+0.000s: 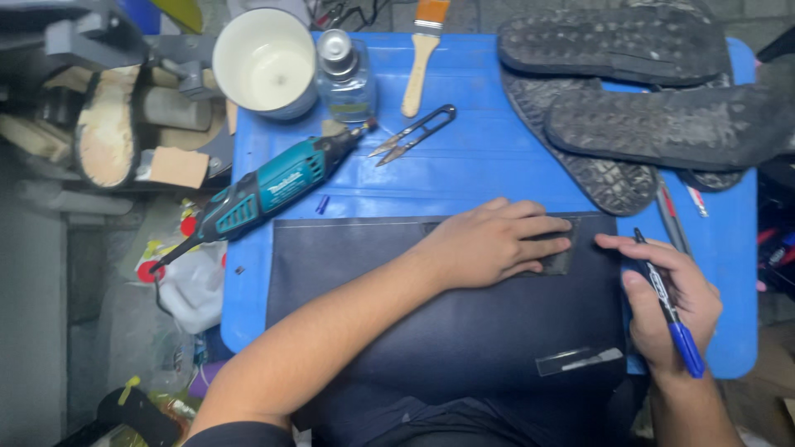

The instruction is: The person places a black leather belt on a sheet of dark material, then uses a blue pen and a ruler to trace and mark lines on the material. The person repositions the belt and ruler multiple times to mark different sections.

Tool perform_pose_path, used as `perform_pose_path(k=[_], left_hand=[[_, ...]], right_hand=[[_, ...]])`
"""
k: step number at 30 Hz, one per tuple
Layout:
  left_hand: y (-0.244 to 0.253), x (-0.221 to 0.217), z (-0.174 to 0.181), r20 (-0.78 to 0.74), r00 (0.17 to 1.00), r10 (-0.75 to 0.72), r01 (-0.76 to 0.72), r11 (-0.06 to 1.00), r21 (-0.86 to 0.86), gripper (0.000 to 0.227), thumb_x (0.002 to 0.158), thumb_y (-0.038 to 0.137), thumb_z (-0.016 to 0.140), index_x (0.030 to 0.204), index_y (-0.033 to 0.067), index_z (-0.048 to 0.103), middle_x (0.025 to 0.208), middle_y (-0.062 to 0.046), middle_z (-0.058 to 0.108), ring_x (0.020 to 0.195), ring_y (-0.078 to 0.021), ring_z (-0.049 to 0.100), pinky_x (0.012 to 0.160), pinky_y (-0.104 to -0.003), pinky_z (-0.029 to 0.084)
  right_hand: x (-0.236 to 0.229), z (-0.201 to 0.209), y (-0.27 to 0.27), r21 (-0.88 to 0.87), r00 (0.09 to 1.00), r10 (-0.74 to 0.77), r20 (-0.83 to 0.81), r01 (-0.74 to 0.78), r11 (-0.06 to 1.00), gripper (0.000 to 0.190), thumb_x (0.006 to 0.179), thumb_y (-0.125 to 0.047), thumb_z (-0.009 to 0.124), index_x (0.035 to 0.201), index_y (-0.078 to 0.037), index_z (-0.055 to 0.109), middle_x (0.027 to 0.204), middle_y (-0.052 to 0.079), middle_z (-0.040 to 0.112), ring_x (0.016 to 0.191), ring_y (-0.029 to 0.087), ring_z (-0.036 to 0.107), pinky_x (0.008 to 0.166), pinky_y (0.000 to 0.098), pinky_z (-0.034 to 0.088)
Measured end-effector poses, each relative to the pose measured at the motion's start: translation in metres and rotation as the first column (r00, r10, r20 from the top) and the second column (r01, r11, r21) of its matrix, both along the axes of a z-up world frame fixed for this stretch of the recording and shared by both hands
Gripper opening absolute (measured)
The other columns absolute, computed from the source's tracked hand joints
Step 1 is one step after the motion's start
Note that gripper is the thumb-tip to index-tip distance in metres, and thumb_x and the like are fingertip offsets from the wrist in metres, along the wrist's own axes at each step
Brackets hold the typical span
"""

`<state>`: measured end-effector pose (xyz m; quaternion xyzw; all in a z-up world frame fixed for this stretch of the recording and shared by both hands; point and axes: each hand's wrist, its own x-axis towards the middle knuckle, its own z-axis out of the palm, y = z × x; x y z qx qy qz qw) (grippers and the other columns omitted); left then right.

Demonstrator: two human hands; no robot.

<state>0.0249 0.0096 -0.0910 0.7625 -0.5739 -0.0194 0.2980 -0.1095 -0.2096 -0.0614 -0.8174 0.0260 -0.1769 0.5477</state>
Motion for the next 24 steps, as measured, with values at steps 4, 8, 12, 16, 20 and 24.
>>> perform_pose_path(k=[4,8,12,16,20,24], left_hand=[[-0.001,-0.001,0.012,0.011,1.000,0.014,-0.014,0.999,0.030,0.047,0.095,0.035,0.065,0.139,0.0176,0.065,0.151,0.004,0.056,0.130,-0.0194,0.055,0.096,-0.036,0.047],[-0.001,-0.001,0.020,-0.021,1.000,0.002,0.000,0.997,0.078,0.049,0.094,0.034,0.065,0.140,0.0186,0.064,0.152,0.005,0.056,0.126,-0.0200,0.056,0.094,-0.036,0.047],[-0.003,-0.001,0.024,-0.032,0.999,0.008,-0.004,0.994,0.108,0.048,0.094,0.034,0.065,0.140,0.0187,0.064,0.152,0.005,0.055,0.124,-0.0209,0.057,0.094,-0.036,0.047],[-0.004,0.000,0.026,-0.003,1.000,0.007,-0.007,0.994,0.113,0.047,0.095,0.033,0.065,0.139,0.0184,0.064,0.152,0.005,0.055,0.125,-0.0219,0.057,0.096,-0.037,0.048],[-0.005,-0.001,0.026,0.002,1.000,0.009,-0.009,0.993,0.115,0.047,0.095,0.032,0.065,0.139,0.0175,0.064,0.152,0.005,0.055,0.124,-0.0223,0.057,0.095,-0.037,0.048],[-0.005,-0.001,0.027,0.002,1.000,0.006,-0.006,0.993,0.120,0.047,0.094,0.031,0.066,0.139,0.0169,0.063,0.152,0.005,0.055,0.123,-0.0222,0.057,0.095,-0.037,0.048]], right_hand=[[0.003,-0.003,-0.018,-0.054,0.998,0.043,-0.048,-0.046,0.997,0.026,0.096,0.007,0.049,0.114,0.007,0.068,0.110,0.020,0.070,0.101,0.023,0.069,0.098,0.0280,0.054],[0.012,-0.010,-0.023,0.152,0.985,0.044,-0.170,-0.018,0.988,0.024,0.098,0.006,0.052,0.119,0.006,0.063,0.108,0.018,0.069,0.098,0.020,0.070,0.090,0.0297,0.057],[0.030,-0.015,-0.025,0.319,0.952,0.058,-0.299,0.042,0.947,0.018,0.095,0.004,0.063,0.113,0.006,0.063,0.102,0.017,0.075,0.091,0.018,0.074,0.082,0.0291,0.061],[0.038,-0.021,-0.022,0.320,0.944,0.006,-0.330,0.106,0.941,0.018,0.094,0.003,0.067,0.112,0.007,0.066,0.099,0.016,0.075,0.086,0.017,0.076,0.076,0.0286,0.064],[0.037,-0.024,-0.018,0.319,0.957,-0.021,-0.289,0.117,0.940,0.018,0.095,0.002,0.068,0.112,0.007,0.067,0.098,0.015,0.075,0.085,0.017,0.076,0.075,0.0284,0.064],[0.039,-0.025,-0.016,0.316,0.951,-0.027,-0.309,0.129,0.940,0.018,0.095,0.001,0.068,0.112,0.007,0.067,0.098,0.015,0.075,0.085,0.017,0.075,0.074,0.0277,0.063]])
